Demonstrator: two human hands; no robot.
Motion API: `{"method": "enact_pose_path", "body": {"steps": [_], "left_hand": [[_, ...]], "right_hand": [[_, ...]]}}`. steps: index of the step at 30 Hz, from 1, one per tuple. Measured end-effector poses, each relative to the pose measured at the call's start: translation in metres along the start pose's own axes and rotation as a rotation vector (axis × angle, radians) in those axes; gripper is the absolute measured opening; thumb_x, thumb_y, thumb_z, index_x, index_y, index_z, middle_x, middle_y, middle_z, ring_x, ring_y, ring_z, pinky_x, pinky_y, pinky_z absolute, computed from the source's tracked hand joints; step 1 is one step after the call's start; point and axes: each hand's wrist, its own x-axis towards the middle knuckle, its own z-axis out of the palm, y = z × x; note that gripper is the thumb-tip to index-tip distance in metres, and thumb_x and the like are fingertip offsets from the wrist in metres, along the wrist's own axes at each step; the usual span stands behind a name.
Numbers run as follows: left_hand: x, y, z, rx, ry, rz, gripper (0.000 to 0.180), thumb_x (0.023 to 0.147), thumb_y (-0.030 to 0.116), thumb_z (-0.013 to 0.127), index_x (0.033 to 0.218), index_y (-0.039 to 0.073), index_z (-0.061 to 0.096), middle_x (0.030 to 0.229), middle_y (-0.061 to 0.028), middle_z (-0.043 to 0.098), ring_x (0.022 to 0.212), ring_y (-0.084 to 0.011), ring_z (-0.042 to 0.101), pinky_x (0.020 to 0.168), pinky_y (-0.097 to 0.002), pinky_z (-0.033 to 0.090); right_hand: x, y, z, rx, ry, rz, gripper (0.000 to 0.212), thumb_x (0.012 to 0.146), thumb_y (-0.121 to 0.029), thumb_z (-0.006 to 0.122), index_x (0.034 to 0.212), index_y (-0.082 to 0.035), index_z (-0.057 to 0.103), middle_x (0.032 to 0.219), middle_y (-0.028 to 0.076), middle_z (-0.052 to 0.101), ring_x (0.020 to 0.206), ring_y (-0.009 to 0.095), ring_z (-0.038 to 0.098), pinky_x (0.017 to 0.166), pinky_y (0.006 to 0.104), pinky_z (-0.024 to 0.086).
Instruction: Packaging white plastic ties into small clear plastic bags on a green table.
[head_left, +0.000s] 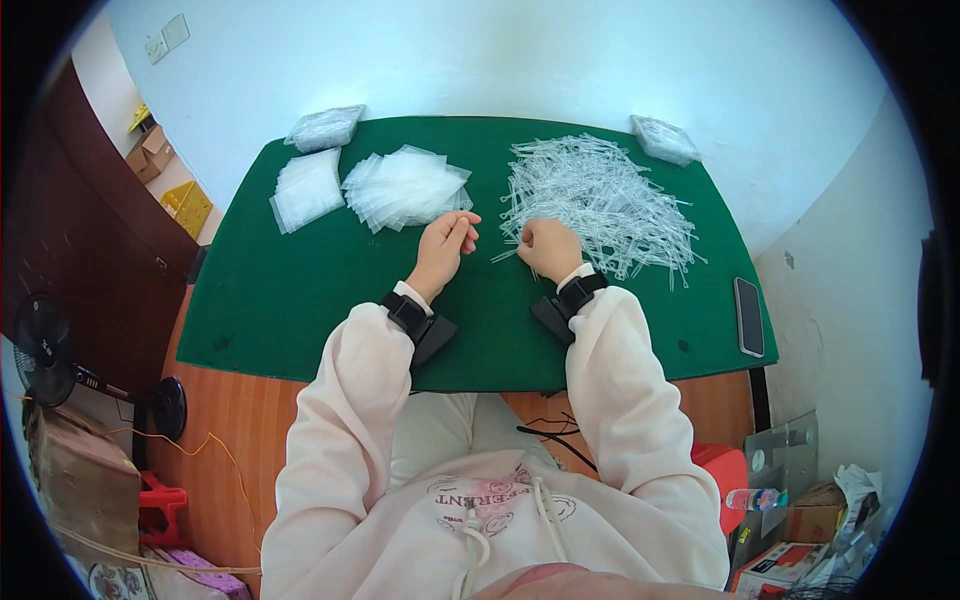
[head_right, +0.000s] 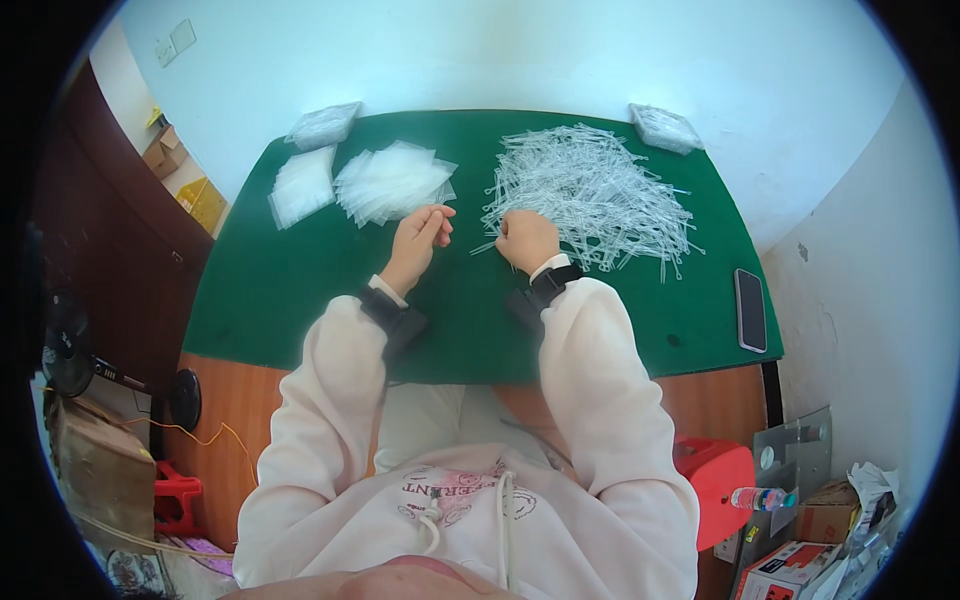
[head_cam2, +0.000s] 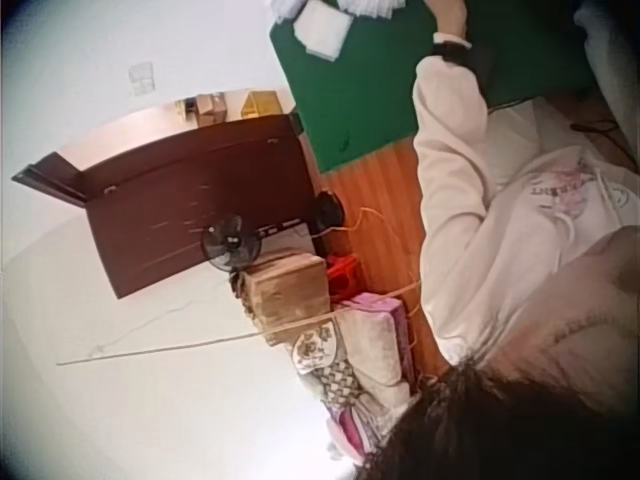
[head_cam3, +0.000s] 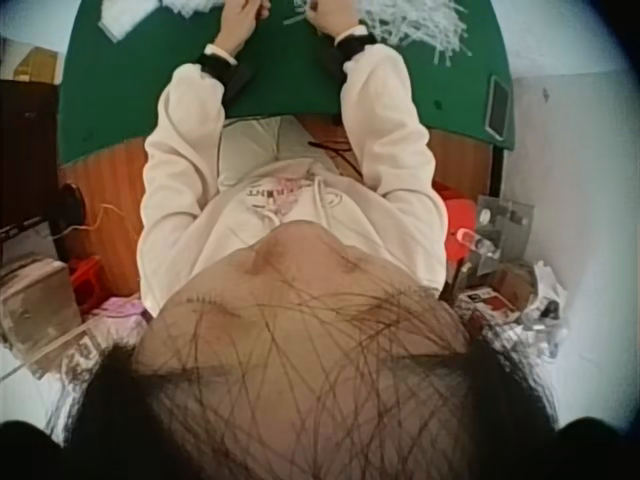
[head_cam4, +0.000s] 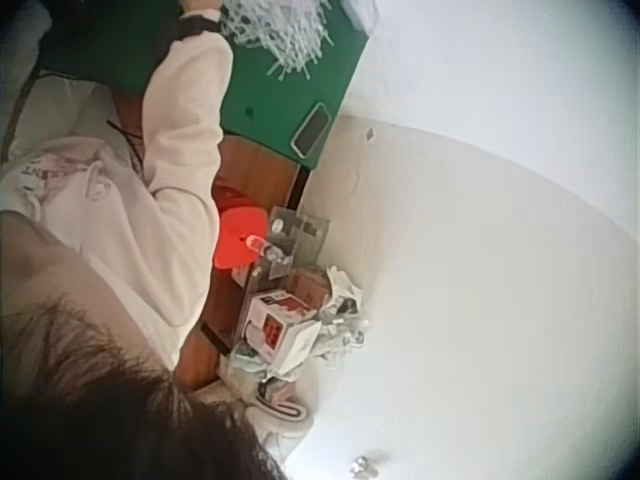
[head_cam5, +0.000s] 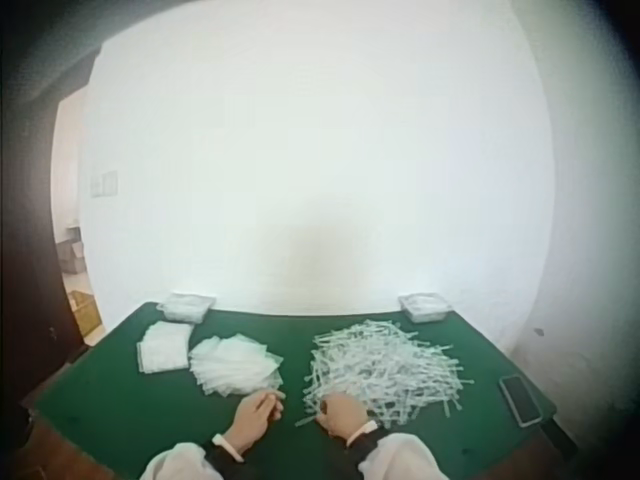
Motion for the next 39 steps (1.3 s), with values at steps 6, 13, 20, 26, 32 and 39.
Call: {"method": "enact_pose_path", "body": {"steps": [6,13,20,26,32,39], "left_hand": [[-0.001,0.001,0.001,-0.028,-0.009,-0.053,0.022,0.094,0.017,0.041,0.099,0.002,0.057,0.076,0.0009,0.053,0.066,-0.0063,0.05,0.063,-0.0198,0.042],[-0.001,0.001,0.001,-0.037,-0.018,-0.092,0.023,0.094,0.018,0.041,0.099,0.002,0.056,0.077,0.0004,0.053,0.068,-0.0071,0.052,0.065,-0.0209,0.044],[-0.002,0.0,0.002,-0.075,-0.021,-0.101,0.024,0.094,0.017,0.039,0.097,0.001,0.056,0.076,-0.0004,0.054,0.067,-0.0074,0.051,0.063,-0.021,0.044],[-0.001,0.001,0.0,-0.052,-0.045,-0.12,0.024,0.094,0.019,0.042,0.1,0.001,0.056,0.078,-0.0006,0.054,0.068,-0.0078,0.052,0.065,-0.0214,0.045],[-0.002,0.003,0.001,-0.079,-0.058,-0.16,0.025,0.093,0.02,0.042,0.1,0.0,0.055,0.081,-0.0035,0.057,0.072,-0.0106,0.056,0.068,-0.0241,0.048],[-0.004,0.01,0.007,-0.14,-0.118,-0.294,0.027,0.094,0.021,0.042,0.102,-0.001,0.053,0.089,-0.0103,0.06,0.081,-0.0163,0.06,0.073,-0.027,0.049]], "right_hand": [[0.003,0.009,0.002,0.061,0.126,0.038,0.018,0.067,-0.012,0.057,0.084,-0.008,0.063,0.073,0.012,0.062,0.075,0.031,0.06,0.065,0.04,0.048],[0.006,0.014,0.01,0.297,0.226,-0.05,0.029,0.072,-0.006,0.052,0.099,-0.007,0.06,0.078,0.013,0.06,0.074,0.032,0.058,0.068,0.0396,0.046],[0.007,0.01,0.009,0.387,0.214,-0.056,0.031,0.073,-0.004,0.05,0.103,-0.005,0.057,0.075,0.012,0.056,0.071,0.029,0.055,0.066,0.0387,0.044],[0.008,0.01,0.006,0.385,0.166,-0.027,0.029,0.073,-0.002,0.05,0.101,-0.004,0.056,0.075,0.012,0.055,0.068,0.029,0.054,0.063,0.0378,0.043],[0.008,0.004,0.006,0.633,0.248,-0.087,0.02,0.076,-0.002,0.049,0.094,-0.002,0.057,0.067,0.007,0.052,0.061,0.017,0.052,0.057,0.0311,0.042],[0.003,-0.006,0.009,1.09,0.017,-0.117,0.011,0.082,-0.004,0.049,0.087,-0.001,0.058,0.062,-0.002,0.05,0.05,0.005,0.045,0.045,0.0191,0.035]]}}
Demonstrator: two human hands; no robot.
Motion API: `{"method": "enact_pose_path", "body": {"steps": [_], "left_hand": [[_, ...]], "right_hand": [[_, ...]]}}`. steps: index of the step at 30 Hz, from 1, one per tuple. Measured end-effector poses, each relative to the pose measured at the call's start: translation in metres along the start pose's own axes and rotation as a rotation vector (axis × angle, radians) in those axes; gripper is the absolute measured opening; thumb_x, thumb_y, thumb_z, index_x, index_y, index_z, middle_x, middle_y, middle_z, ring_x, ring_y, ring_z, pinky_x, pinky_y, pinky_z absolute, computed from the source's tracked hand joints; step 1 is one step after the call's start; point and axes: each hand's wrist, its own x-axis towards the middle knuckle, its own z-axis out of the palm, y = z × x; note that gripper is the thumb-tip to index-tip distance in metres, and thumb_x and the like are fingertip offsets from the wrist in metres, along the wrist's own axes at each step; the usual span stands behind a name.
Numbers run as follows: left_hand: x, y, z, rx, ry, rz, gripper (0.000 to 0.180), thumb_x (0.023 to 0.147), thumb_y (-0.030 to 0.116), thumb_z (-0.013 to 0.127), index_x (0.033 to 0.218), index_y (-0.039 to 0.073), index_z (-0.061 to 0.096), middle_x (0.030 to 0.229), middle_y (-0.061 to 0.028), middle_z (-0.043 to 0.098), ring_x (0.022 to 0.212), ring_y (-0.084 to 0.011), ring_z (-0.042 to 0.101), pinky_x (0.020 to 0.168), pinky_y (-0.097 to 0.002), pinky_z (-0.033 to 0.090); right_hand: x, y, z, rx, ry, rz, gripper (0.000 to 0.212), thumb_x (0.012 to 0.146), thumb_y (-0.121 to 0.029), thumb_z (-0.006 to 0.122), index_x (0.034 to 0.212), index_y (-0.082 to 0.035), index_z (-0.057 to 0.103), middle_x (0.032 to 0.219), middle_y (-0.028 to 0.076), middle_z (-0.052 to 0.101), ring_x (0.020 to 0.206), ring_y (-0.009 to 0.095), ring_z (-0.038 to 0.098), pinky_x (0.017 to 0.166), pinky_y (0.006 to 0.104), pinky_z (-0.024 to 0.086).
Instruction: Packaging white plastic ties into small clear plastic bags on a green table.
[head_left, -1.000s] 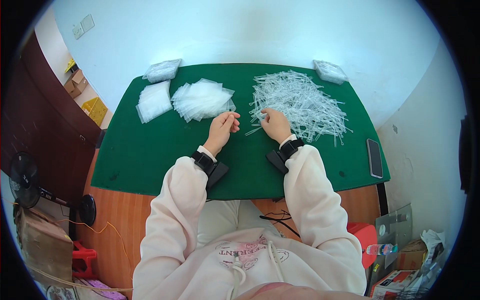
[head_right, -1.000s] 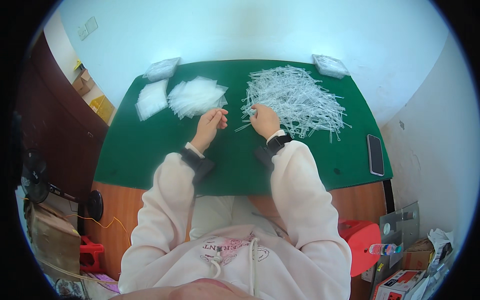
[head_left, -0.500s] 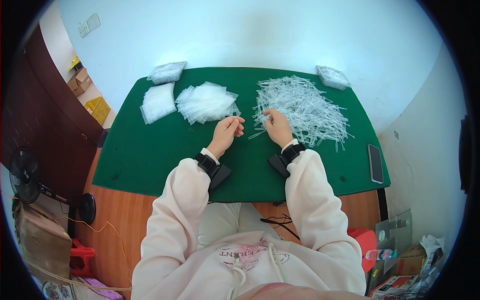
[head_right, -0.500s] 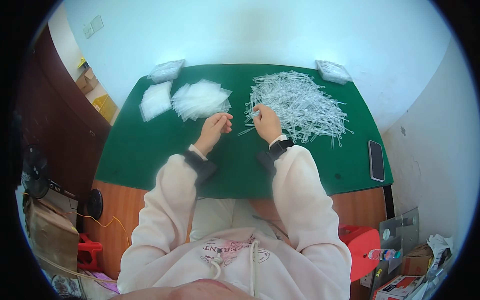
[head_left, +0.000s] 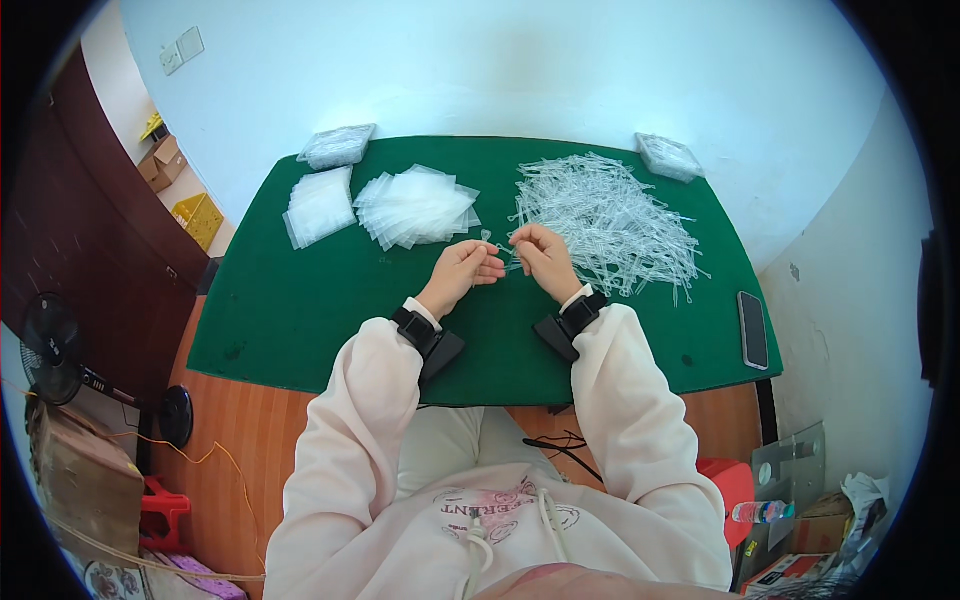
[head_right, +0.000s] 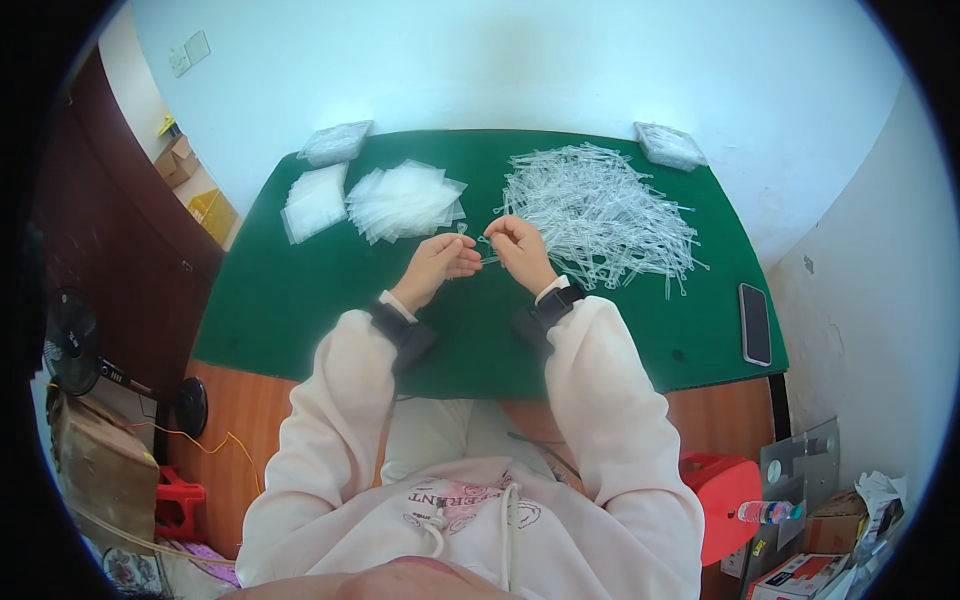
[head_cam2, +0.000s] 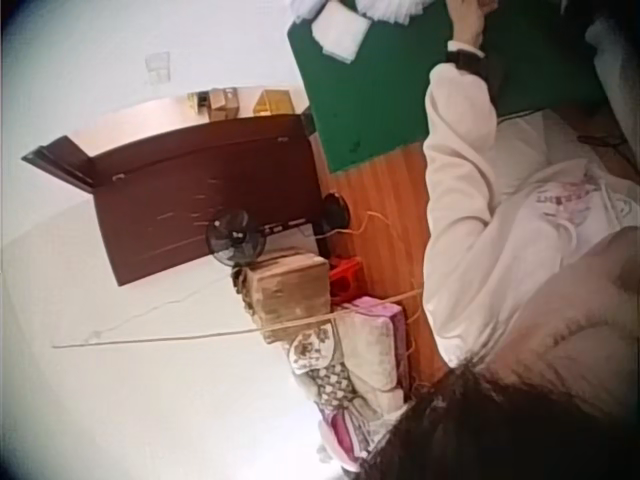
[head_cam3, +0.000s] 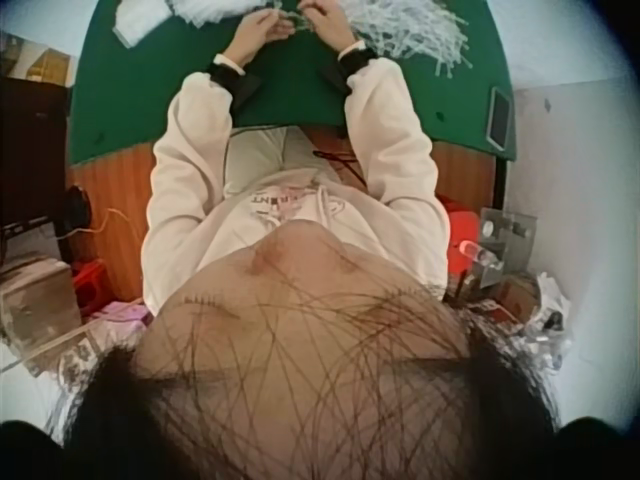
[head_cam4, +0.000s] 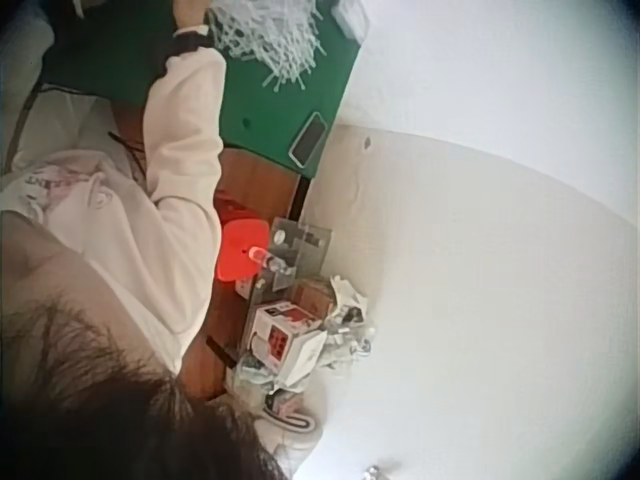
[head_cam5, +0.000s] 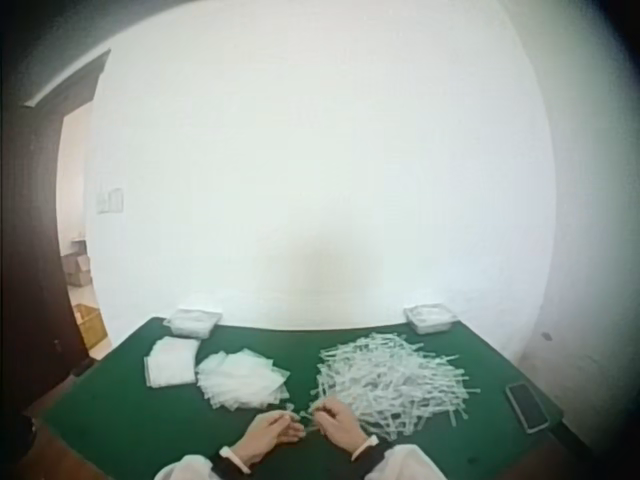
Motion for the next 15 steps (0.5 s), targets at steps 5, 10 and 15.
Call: {"method": "enact_pose_path", "body": {"steps": [5,10,15], "left_hand": [[0.0,-0.001,-0.002,0.031,-0.046,0.007,0.025,0.094,0.019,0.04,0.103,0.0,0.053,0.092,-0.0107,0.061,0.083,-0.017,0.062,0.073,-0.0256,0.049],[0.001,-0.001,-0.003,0.074,-0.053,0.01,0.025,0.094,0.02,0.041,0.103,0.0,0.054,0.091,-0.0092,0.061,0.083,-0.0156,0.061,0.073,-0.0256,0.049],[0.004,-0.006,-0.005,0.151,0.025,0.126,0.026,0.094,0.021,0.042,0.102,0.0,0.055,0.09,-0.0067,0.061,0.08,-0.0134,0.059,0.073,-0.0253,0.048]], "right_hand": [[-0.002,-0.011,0.008,0.175,-0.029,0.082,0.011,0.083,-0.006,0.05,0.083,0.0,0.059,0.063,0.0,0.053,0.047,0.006,0.047,0.042,0.0196,0.038],[-0.004,-0.016,0.012,0.257,0.008,0.139,0.011,0.085,-0.007,0.05,0.083,0.0,0.057,0.063,0.001,0.054,0.047,0.006,0.048,0.042,0.0196,0.04],[-0.005,-0.01,0.015,0.439,0.004,0.173,0.011,0.086,-0.009,0.051,0.085,0.0,0.056,0.064,0.002,0.055,0.049,0.007,0.05,0.044,0.0199,0.041]]}}
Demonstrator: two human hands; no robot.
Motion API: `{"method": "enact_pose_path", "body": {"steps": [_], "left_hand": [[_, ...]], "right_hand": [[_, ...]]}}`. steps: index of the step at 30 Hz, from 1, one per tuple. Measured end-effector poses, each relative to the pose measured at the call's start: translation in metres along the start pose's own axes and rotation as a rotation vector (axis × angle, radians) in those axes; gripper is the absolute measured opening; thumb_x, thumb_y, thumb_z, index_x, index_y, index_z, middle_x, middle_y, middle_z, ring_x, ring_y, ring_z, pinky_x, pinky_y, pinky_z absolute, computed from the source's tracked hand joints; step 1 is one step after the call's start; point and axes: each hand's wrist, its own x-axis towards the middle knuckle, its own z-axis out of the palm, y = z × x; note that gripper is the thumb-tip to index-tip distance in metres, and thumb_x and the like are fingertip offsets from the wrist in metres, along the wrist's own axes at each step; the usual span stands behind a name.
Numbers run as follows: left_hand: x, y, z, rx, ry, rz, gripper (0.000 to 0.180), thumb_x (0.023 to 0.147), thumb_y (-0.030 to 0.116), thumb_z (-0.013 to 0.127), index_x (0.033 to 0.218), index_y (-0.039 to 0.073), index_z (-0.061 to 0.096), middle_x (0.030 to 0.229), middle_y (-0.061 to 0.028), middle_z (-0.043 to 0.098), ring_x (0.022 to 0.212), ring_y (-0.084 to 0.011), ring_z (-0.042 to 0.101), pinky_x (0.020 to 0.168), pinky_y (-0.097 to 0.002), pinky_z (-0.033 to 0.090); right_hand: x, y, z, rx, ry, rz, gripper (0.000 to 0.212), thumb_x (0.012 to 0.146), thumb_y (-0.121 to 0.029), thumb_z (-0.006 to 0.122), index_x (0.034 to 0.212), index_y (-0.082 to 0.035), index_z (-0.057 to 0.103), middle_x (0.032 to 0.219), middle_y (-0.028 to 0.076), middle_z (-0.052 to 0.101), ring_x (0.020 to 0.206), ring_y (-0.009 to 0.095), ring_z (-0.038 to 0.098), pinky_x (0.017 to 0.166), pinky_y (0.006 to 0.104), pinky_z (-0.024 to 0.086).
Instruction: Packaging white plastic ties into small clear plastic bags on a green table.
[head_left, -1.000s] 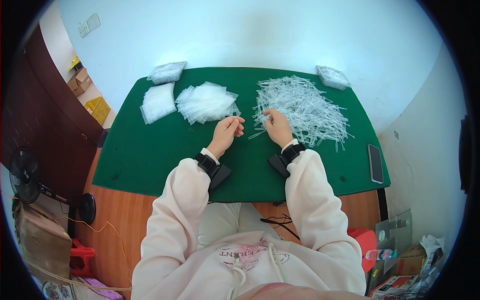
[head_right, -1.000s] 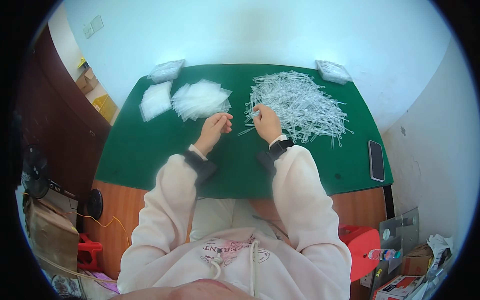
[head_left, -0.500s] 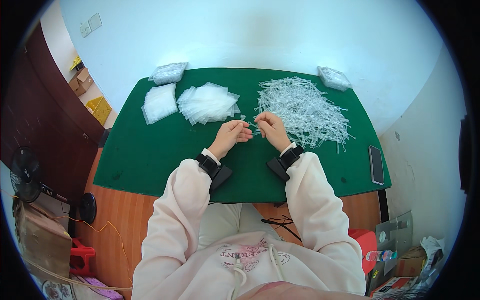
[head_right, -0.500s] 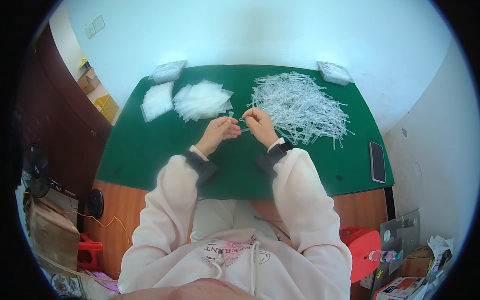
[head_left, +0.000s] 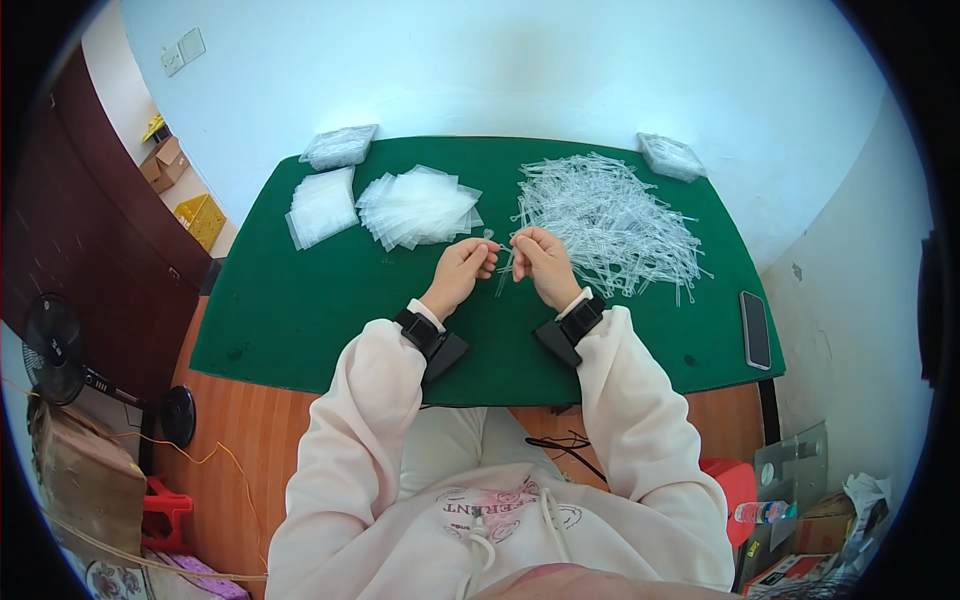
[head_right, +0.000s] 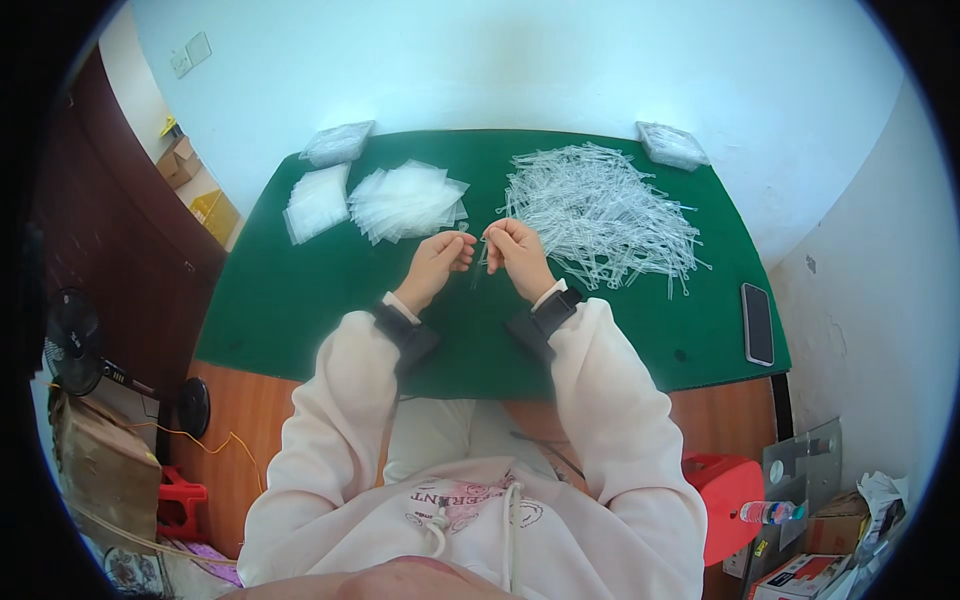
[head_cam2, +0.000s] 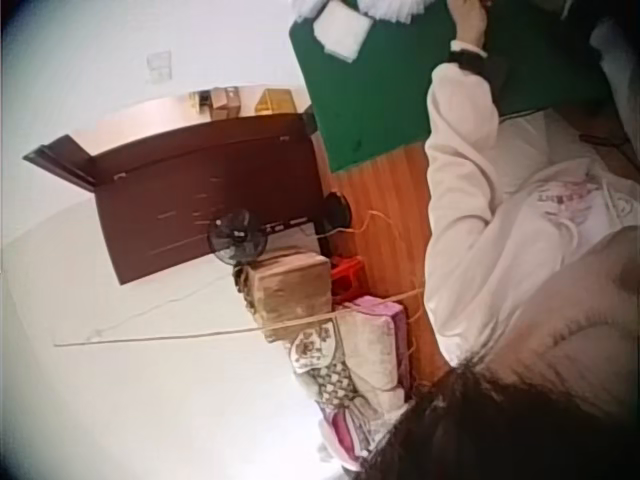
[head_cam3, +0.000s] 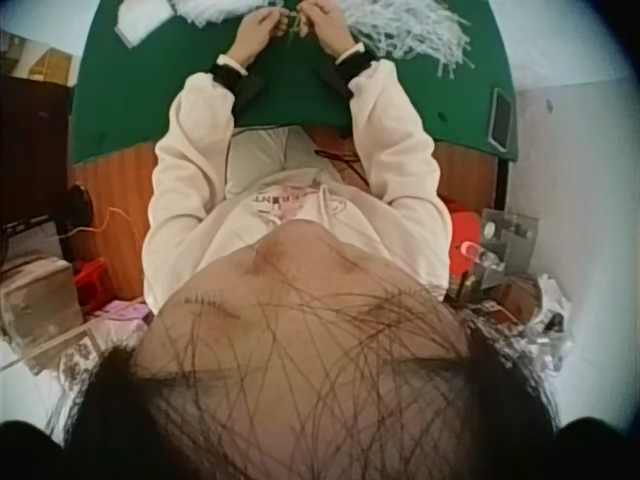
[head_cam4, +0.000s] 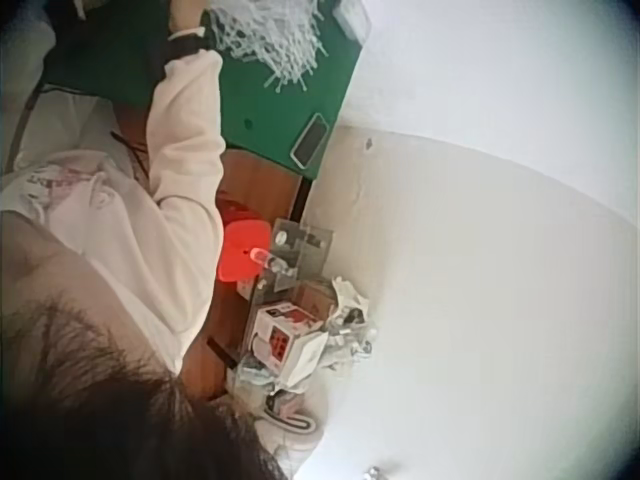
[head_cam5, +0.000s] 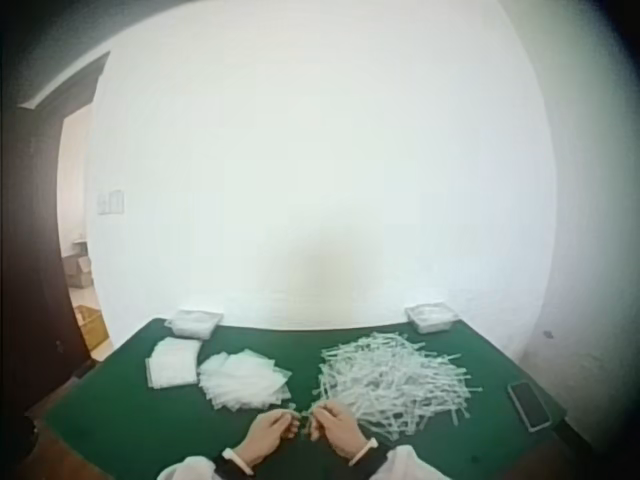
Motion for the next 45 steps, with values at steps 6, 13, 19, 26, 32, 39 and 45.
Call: {"method": "enact_pose_path", "body": {"steps": [6,13,19,26,32,39,45], "left_hand": [[-0.005,0.006,0.006,-0.166,-0.168,-0.079,0.026,0.094,0.02,0.041,0.103,0.0,0.055,0.089,-0.0068,0.06,0.076,-0.0123,0.058,0.07,-0.0246,0.048],[-0.007,0.009,0.007,-0.203,-0.185,-0.165,0.023,0.094,0.019,0.042,0.1,0.0,0.055,0.089,-0.0071,0.059,0.073,-0.0128,0.057,0.07,-0.025,0.048],[-0.006,0.002,0.006,-0.203,-0.203,-0.158,0.022,0.093,0.018,0.042,0.098,0.0,0.054,0.087,-0.0066,0.059,0.072,-0.0121,0.057,0.068,-0.0253,0.049],[0.005,-0.011,-0.008,0.089,-0.006,-0.056,0.023,0.093,0.018,0.043,0.099,-0.001,0.055,0.086,-0.0062,0.059,0.075,-0.0121,0.058,0.071,-0.0255,0.049],[0.005,-0.013,-0.006,-0.012,0.078,-0.034,0.023,0.093,0.018,0.042,0.1,-0.001,0.055,0.087,-0.0072,0.059,0.076,-0.0135,0.059,0.072,-0.0261,0.049],[0.004,-0.009,-0.004,-0.075,0.107,-0.009,0.024,0.093,0.019,0.042,0.101,-0.001,0.054,0.088,-0.0079,0.059,0.077,-0.0143,0.059,0.073,-0.0263,0.049],[0.004,-0.008,-0.005,-0.106,0.108,-0.013,0.025,0.093,0.019,0.042,0.102,-0.001,0.054,0.088,-0.0078,0.059,0.079,-0.0154,0.06,0.075,-0.0272,0.049]], "right_hand": [[-0.003,0.001,0.007,-0.076,0.084,0.005,0.01,0.086,-0.009,0.053,0.088,0.0,0.057,0.066,0.003,0.057,0.052,0.008,0.051,0.047,0.0205,0.042],[-0.001,0.009,0.006,-0.419,0.192,-0.184,0.01,0.082,-0.008,0.059,0.086,-0.001,0.062,0.067,0.001,0.059,0.058,0.006,0.052,0.052,0.0199,0.041],[0.0,0.012,0.004,-0.438,0.164,-0.199,0.01,0.08,-0.009,0.06,0.084,0.0,0.064,0.068,0.0,0.059,0.061,0.005,0.05,0.055,0.0196,0.04],[0.006,0.0,-0.022,-1.033,0.23,-0.335,0.007,0.075,-0.012,0.062,0.076,-0.005,0.065,0.071,0.005,0.059,0.065,0.019,0.057,0.057,0.031,0.045],[0.008,0.009,-0.026,-1.424,0.205,-0.284,0.007,0.071,-0.014,0.06,0.069,-0.009,0.064,0.075,0.01,0.058,0.073,0.031,0.057,0.062,0.0414,0.046],[0.01,0.016,-0.025,-1.537,0.222,-0.256,0.008,0.07,-0.013,0.058,0.067,-0.008,0.063,0.074,0.01,0.058,0.072,0.03,0.057,0.062,0.041,0.046],[0.01,0.013,-0.024,-1.438,0.188,-0.304,0.008,0.071,-0.012,0.058,0.07,-0.005,0.059,0.072,0.011,0.057,0.069,0.029,0.056,0.061,0.0398,0.046]]}}
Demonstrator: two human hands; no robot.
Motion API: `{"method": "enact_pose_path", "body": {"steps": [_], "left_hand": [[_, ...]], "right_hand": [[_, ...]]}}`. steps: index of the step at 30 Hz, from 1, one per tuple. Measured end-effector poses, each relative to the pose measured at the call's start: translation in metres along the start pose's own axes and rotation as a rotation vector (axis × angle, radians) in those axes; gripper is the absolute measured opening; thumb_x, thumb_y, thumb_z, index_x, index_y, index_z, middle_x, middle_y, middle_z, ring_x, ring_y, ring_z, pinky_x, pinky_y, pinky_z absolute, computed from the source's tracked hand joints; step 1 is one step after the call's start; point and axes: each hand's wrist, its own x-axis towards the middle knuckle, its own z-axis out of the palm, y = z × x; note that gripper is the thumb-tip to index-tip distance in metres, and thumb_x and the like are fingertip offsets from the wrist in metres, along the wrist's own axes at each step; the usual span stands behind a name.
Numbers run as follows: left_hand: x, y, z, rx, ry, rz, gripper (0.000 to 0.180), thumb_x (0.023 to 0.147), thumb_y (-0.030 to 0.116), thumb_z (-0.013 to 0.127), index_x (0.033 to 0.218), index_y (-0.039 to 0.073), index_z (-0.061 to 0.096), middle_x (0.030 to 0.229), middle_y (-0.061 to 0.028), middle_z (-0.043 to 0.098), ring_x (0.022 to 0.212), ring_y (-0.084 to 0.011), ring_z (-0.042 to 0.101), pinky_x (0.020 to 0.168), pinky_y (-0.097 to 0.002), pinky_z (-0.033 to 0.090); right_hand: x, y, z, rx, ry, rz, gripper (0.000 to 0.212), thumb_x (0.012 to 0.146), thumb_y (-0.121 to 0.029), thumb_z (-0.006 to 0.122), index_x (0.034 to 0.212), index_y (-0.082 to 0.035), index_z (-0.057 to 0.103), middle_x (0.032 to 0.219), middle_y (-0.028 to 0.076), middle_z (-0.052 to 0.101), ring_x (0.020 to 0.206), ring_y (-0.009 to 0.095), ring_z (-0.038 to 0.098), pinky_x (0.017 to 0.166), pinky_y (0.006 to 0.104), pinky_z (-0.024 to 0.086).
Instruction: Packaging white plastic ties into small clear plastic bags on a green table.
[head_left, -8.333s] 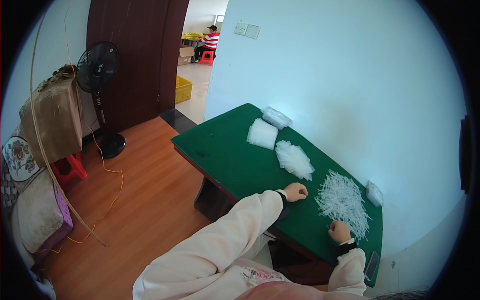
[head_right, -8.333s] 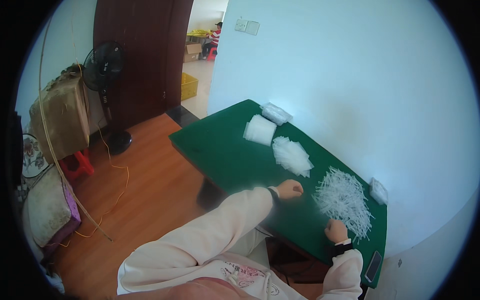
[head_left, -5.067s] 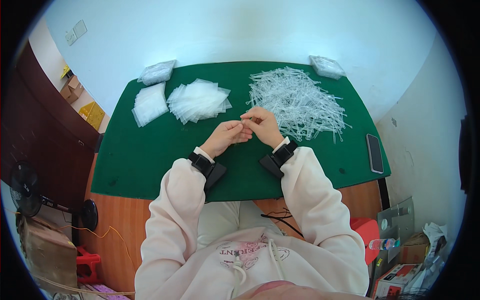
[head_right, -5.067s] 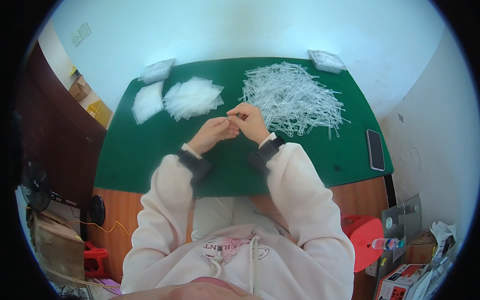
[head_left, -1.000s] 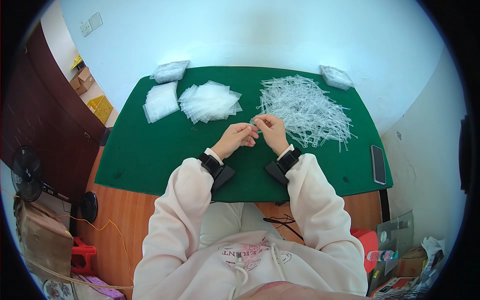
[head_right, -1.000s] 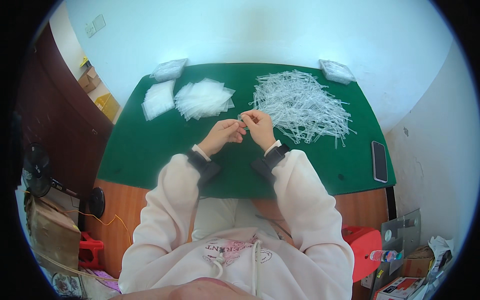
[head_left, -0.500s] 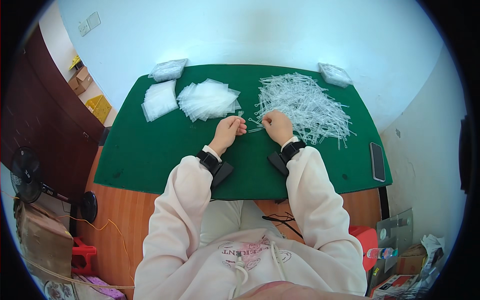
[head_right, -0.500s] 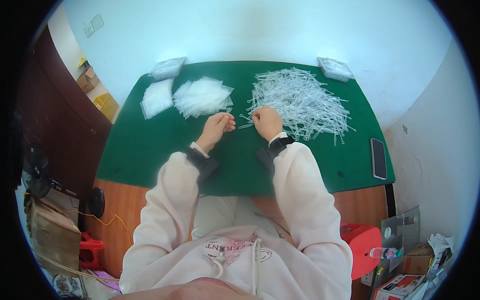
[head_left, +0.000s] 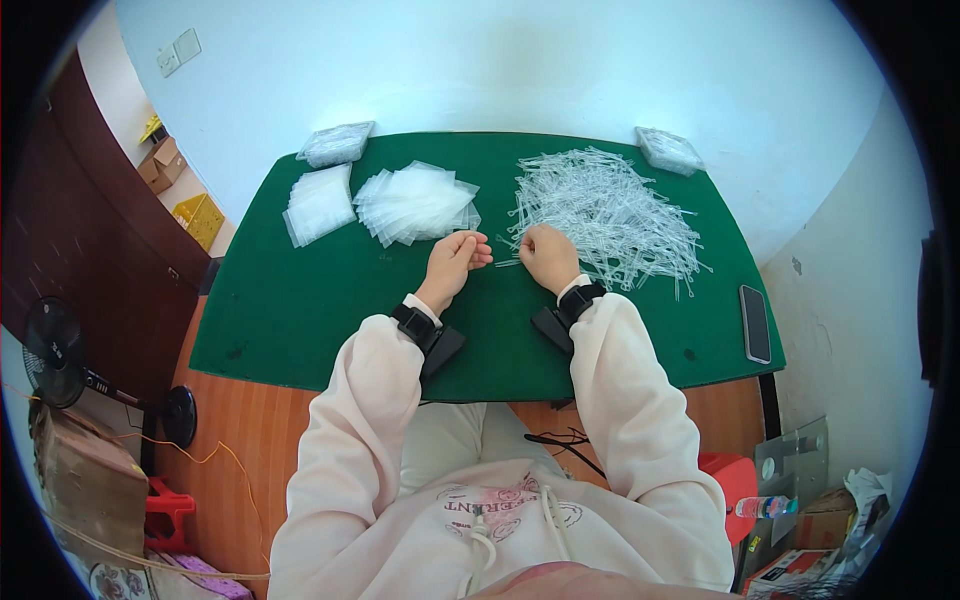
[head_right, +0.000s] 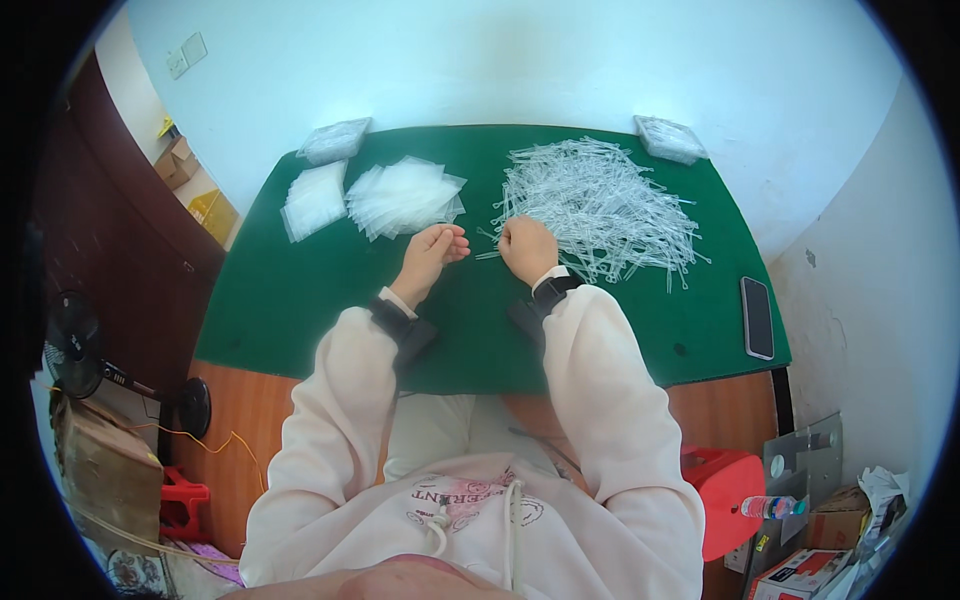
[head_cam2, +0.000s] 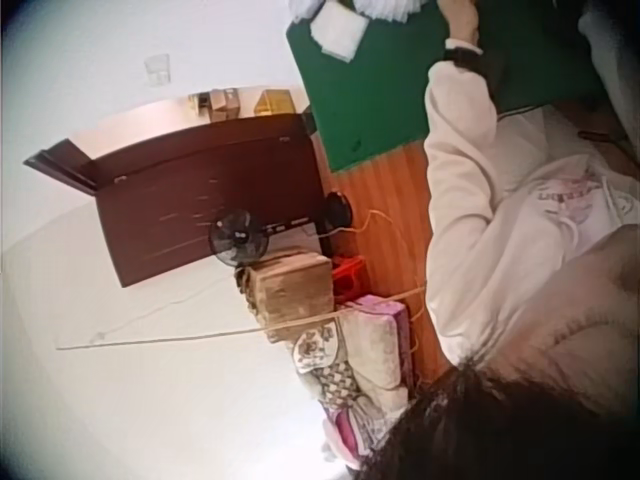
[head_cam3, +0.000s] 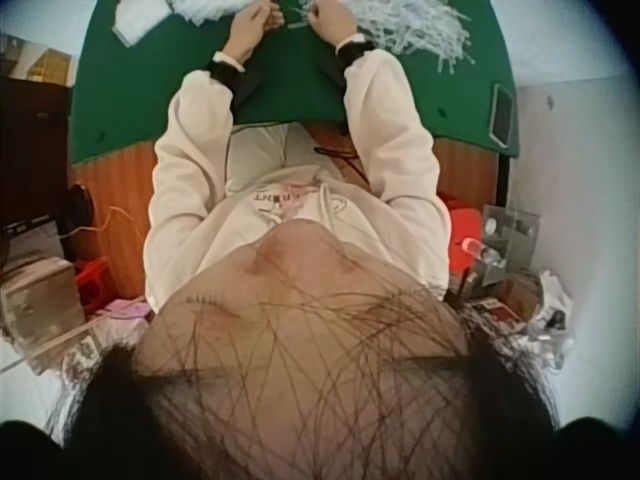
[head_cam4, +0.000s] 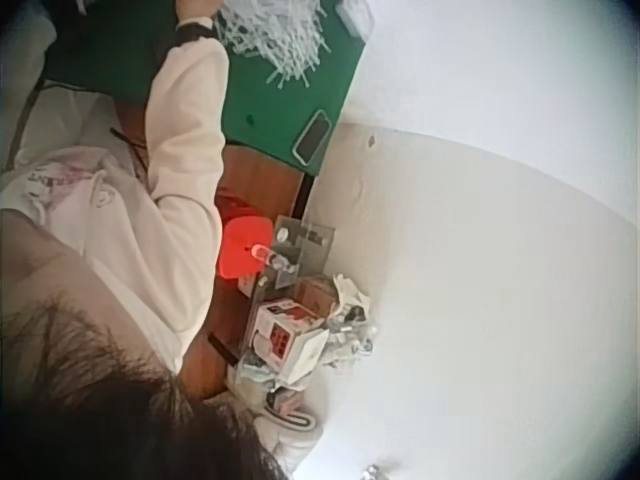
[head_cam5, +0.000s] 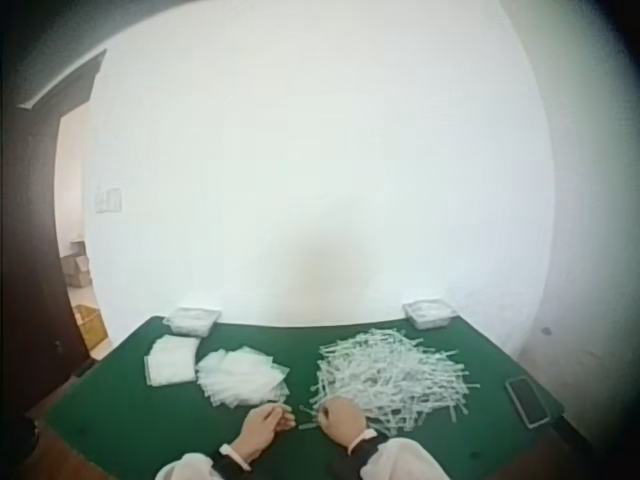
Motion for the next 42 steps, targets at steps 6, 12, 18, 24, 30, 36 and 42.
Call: {"method": "enact_pose_path", "body": {"steps": [6,12,18,24,30,36,42], "left_hand": [[0.0,0.0,0.0,0.005,-0.002,-0.024,0.025,0.093,0.019,0.042,0.102,-0.001,0.054,0.092,-0.0088,0.06,0.082,-0.017,0.06,0.076,-0.0281,0.048],[-0.003,0.006,0.003,-0.058,-0.034,-0.072,0.027,0.093,0.021,0.043,0.104,-0.002,0.053,0.096,-0.0115,0.06,0.087,-0.0192,0.061,0.078,-0.0301,0.049],[-0.007,0.01,0.006,-0.058,-0.079,-0.12,0.027,0.093,0.02,0.043,0.104,-0.003,0.052,0.097,-0.0133,0.06,0.09,-0.0206,0.061,0.08,-0.0314,0.049],[-0.008,0.013,0.007,-0.066,-0.129,-0.163,0.026,0.094,0.018,0.041,0.104,-0.003,0.051,0.096,-0.013,0.061,0.087,-0.0195,0.061,0.077,-0.0292,0.05],[-0.009,0.015,0.008,-0.057,-0.198,-0.169,0.026,0.094,0.019,0.041,0.104,-0.003,0.051,0.095,-0.0124,0.061,0.087,-0.0183,0.061,0.077,-0.0284,0.05],[-0.012,0.02,0.012,-0.06,-0.297,-0.197,0.026,0.094,0.02,0.04,0.103,-0.003,0.051,0.095,-0.0111,0.061,0.085,-0.0168,0.061,0.076,-0.0273,0.05],[-0.011,0.019,0.011,-0.066,-0.324,-0.202,0.025,0.095,0.019,0.04,0.102,-0.001,0.052,0.096,-0.011,0.06,0.083,-0.016,0.061,0.075,-0.0269,0.05]], "right_hand": [[0.0,-0.009,-0.005,0.609,-0.12,0.068,0.009,0.077,-0.007,0.055,0.086,-0.002,0.055,0.065,0.005,0.052,0.06,0.015,0.055,0.055,0.03,0.045],[-0.004,-0.023,-0.014,0.984,-0.186,0.159,0.036,0.079,-0.001,0.053,0.113,-0.001,0.043,0.067,0.003,0.05,0.054,0.008,0.053,0.047,0.0224,0.043],[-0.004,-0.025,-0.018,1.115,-0.187,0.154,0.054,0.078,0.002,0.052,0.128,-0.003,0.032,0.07,0.004,0.052,0.051,0.009,0.053,0.044,0.0212,0.043],[-0.003,-0.023,-0.017,1.14,-0.182,0.141,0.039,0.081,-0.001,0.051,0.119,-0.003,0.042,0.07,0.004,0.055,0.05,0.008,0.052,0.045,0.0197,0.042],[-0.002,-0.017,-0.011,1.174,-0.15,0.147,0.015,0.084,-0.006,0.054,0.097,-0.001,0.056,0.069,0.004,0.06,0.048,0.007,0.051,0.046,0.0183,0.04],[-0.002,-0.016,-0.008,1.166,-0.118,0.164,0.011,0.083,-0.009,0.058,0.089,0.0,0.059,0.068,0.003,0.06,0.05,0.006,0.051,0.046,0.0179,0.04],[-0.003,-0.019,-0.011,1.037,-0.092,0.184,0.009,0.08,-0.008,0.062,0.083,0.0,0.062,0.069,0.001,0.06,0.054,0.005,0.052,0.048,0.0177,0.042]]}}
